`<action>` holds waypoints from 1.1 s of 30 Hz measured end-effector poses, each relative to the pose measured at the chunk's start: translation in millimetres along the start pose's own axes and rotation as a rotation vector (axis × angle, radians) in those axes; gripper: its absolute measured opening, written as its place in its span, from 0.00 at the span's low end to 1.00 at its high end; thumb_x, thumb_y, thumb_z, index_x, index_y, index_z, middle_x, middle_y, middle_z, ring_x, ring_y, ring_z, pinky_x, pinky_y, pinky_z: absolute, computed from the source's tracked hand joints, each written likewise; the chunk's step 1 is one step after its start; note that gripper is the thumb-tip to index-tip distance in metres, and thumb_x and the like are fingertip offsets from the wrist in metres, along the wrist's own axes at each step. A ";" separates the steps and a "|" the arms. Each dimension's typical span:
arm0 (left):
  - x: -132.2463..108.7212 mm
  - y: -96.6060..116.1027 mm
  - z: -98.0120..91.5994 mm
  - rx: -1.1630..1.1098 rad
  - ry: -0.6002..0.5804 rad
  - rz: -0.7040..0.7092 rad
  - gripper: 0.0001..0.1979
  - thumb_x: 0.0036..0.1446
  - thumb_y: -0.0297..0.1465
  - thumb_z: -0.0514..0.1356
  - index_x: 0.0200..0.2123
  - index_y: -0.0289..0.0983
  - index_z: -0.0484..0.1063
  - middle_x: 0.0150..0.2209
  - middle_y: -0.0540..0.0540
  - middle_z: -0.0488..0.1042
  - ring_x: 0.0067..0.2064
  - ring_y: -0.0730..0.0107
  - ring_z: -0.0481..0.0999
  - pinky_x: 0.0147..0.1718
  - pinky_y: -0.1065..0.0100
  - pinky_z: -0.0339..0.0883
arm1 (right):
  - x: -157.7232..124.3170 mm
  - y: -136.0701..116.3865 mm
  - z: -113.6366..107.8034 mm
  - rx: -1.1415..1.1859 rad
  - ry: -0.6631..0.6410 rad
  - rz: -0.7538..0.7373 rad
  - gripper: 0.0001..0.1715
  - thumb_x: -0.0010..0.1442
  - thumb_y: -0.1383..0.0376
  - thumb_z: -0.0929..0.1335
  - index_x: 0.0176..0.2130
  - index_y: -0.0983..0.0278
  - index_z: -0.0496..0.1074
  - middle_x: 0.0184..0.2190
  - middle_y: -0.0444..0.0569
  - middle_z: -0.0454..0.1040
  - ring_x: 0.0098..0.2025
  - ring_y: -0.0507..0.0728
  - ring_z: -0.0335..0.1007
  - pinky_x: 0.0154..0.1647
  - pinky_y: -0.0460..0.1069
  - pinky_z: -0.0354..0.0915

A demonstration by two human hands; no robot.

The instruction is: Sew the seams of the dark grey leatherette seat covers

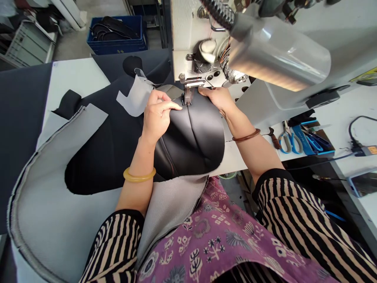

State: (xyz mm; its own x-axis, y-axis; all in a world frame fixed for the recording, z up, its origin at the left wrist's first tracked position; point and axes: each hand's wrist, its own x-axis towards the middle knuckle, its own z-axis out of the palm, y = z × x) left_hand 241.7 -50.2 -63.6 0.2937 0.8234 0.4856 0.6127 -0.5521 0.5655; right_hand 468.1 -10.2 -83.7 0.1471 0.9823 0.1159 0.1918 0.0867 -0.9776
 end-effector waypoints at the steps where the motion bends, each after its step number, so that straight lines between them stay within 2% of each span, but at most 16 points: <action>1: 3.2 -0.9 0.3 0.010 0.003 -0.011 0.18 0.63 0.24 0.53 0.32 0.44 0.81 0.42 0.47 0.72 0.35 0.73 0.73 0.41 0.65 0.72 | 2.5 0.2 0.9 -0.019 0.006 0.019 0.16 0.52 0.59 0.72 0.23 0.64 0.65 0.25 0.44 0.68 0.40 0.57 0.72 0.48 0.56 0.72; 7: 11.0 -4.7 1.6 0.028 0.034 -0.036 0.17 0.62 0.22 0.52 0.30 0.42 0.78 0.41 0.46 0.75 0.41 0.69 0.75 0.47 0.65 0.72 | 12.4 3.7 6.3 -0.060 0.008 0.021 0.15 0.52 0.58 0.73 0.27 0.64 0.67 0.28 0.45 0.70 0.38 0.55 0.70 0.48 0.54 0.71; 12: 15.1 -3.2 -2.2 0.053 -0.003 -0.049 0.17 0.59 0.19 0.51 0.32 0.40 0.78 0.40 0.46 0.77 0.40 0.68 0.77 0.47 0.64 0.70 | -0.6 -1.6 5.1 -0.182 0.002 0.068 0.17 0.58 0.59 0.69 0.23 0.62 0.63 0.23 0.40 0.64 0.29 0.50 0.62 0.37 0.47 0.65; 15: 24.8 -3.6 -5.9 0.108 -0.062 -0.073 0.16 0.61 0.22 0.53 0.39 0.40 0.80 0.42 0.46 0.81 0.44 0.65 0.79 0.50 0.61 0.68 | -35.4 -3.5 -20.8 -0.475 0.027 0.043 0.23 0.62 0.58 0.65 0.21 0.61 0.55 0.19 0.39 0.59 0.27 0.50 0.58 0.35 0.47 0.60; 17: 34.7 -5.4 -7.2 0.159 -0.113 -0.103 0.14 0.62 0.25 0.55 0.42 0.40 0.81 0.42 0.47 0.82 0.45 0.63 0.80 0.53 0.60 0.66 | -71.1 3.6 -53.4 -0.716 -0.046 0.051 0.21 0.65 0.58 0.62 0.22 0.61 0.55 0.20 0.41 0.65 0.27 0.52 0.62 0.37 0.48 0.60; 18: 40.7 -6.8 -6.9 0.184 -0.144 -0.114 0.14 0.61 0.25 0.56 0.42 0.41 0.81 0.41 0.47 0.83 0.45 0.62 0.80 0.54 0.59 0.66 | -90.8 10.5 -73.0 -0.861 -0.095 0.105 0.18 0.65 0.58 0.61 0.24 0.61 0.58 0.23 0.43 0.69 0.29 0.53 0.65 0.38 0.49 0.60; 21: 61.5 -12.3 -1.9 0.209 -0.245 -0.113 0.15 0.57 0.24 0.59 0.42 0.44 0.82 0.40 0.49 0.83 0.44 0.61 0.80 0.47 0.64 0.68 | -146.6 40.8 -132.0 -1.271 -0.175 0.346 0.12 0.65 0.59 0.61 0.38 0.62 0.71 0.37 0.54 0.78 0.40 0.61 0.75 0.42 0.53 0.66; 24: 83.3 -18.1 7.6 0.180 -0.425 -0.121 0.15 0.56 0.23 0.59 0.41 0.44 0.83 0.38 0.49 0.83 0.39 0.64 0.80 0.36 0.70 0.67 | -184.0 71.6 -169.8 -1.365 -0.128 0.425 0.22 0.58 0.69 0.63 0.52 0.70 0.71 0.53 0.69 0.74 0.53 0.70 0.73 0.50 0.60 0.68; 27: 98.8 -23.1 16.0 0.173 -0.562 -0.114 0.12 0.56 0.25 0.61 0.40 0.43 0.83 0.35 0.51 0.83 0.35 0.68 0.79 0.33 0.73 0.64 | -200.0 90.2 -176.7 -1.368 -0.130 0.392 0.22 0.61 0.69 0.60 0.53 0.68 0.71 0.56 0.68 0.72 0.59 0.71 0.69 0.57 0.64 0.66; 30: 103.2 -25.5 20.1 0.178 -0.541 -0.090 0.09 0.55 0.29 0.63 0.37 0.43 0.82 0.36 0.52 0.83 0.37 0.66 0.80 0.33 0.73 0.63 | -202.2 94.9 -168.7 -1.338 -0.132 0.320 0.20 0.65 0.64 0.56 0.46 0.63 0.72 0.52 0.67 0.74 0.58 0.73 0.69 0.57 0.66 0.65; 33: 98.3 -23.8 21.0 0.177 -0.502 -0.058 0.09 0.58 0.31 0.62 0.40 0.42 0.82 0.41 0.49 0.83 0.44 0.62 0.81 0.37 0.72 0.64 | -195.2 83.9 -161.0 -1.261 -0.107 0.263 0.18 0.66 0.61 0.54 0.44 0.59 0.69 0.50 0.62 0.76 0.56 0.69 0.72 0.58 0.62 0.66</action>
State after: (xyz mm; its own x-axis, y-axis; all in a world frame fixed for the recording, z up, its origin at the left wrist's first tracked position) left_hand 271.4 46.7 -43.3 0.5440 0.8374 0.0532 0.7401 -0.5088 0.4397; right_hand 611.7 -221.4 -160.1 0.2534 0.9592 -0.1256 0.9554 -0.2685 -0.1228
